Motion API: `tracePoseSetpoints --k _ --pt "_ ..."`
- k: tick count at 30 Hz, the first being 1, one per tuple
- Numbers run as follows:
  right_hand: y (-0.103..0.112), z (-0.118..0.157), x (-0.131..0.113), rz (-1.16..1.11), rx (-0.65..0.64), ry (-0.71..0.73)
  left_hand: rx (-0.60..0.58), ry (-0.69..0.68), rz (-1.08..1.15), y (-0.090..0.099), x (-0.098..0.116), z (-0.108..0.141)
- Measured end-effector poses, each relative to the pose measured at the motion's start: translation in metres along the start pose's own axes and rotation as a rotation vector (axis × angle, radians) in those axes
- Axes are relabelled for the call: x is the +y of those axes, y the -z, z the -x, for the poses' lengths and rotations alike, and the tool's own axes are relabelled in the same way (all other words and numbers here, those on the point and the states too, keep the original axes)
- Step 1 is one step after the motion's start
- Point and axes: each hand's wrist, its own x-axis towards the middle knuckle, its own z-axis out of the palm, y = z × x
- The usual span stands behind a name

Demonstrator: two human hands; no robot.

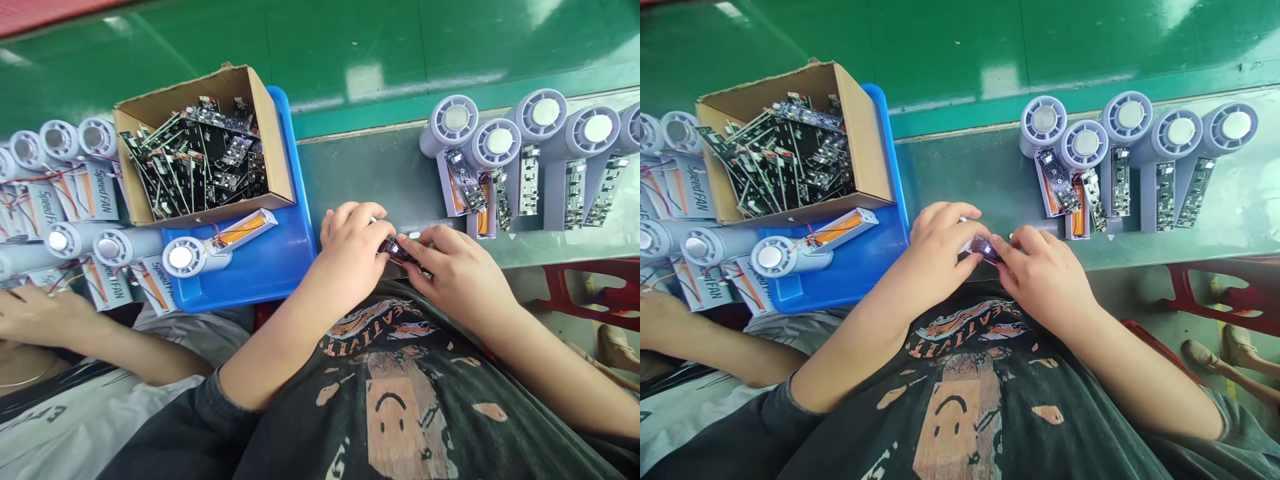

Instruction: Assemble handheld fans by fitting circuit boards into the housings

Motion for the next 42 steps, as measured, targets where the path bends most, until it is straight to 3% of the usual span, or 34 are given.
tracePoseSetpoints --k 7,15,22,32,37,42 --pt "-0.003 -0.002 -0.002 0.012 -0.012 0.008 0.047 -0.111 0.001 -0.004 -0.009 0.007" --pt "-0.003 -0.008 -0.004 -0.008 -0.041 0.033 0.137 -0.143 -0.023 -0.010 -0.016 0.008" --pt "-0.003 -0.006 -0.011 0.058 -0.089 -0.011 0.136 -0.112 -0.037 -0.012 -0.014 0.008" --pt "0.006 -0.013 -0.007 0.069 -0.197 0.000 0.098 -0.172 -0.020 -0.005 -0.019 0.005" --pt "-0.006 -0.006 0.000 -0.059 -0.147 -0.058 0.083 -0.173 -0.036 -0.003 -0.013 0.007" --pt "-0.011 0.014 0.009 -0.106 0.015 -0.091 0.071 -0.186 -0.194 0.003 -0.006 0.008"
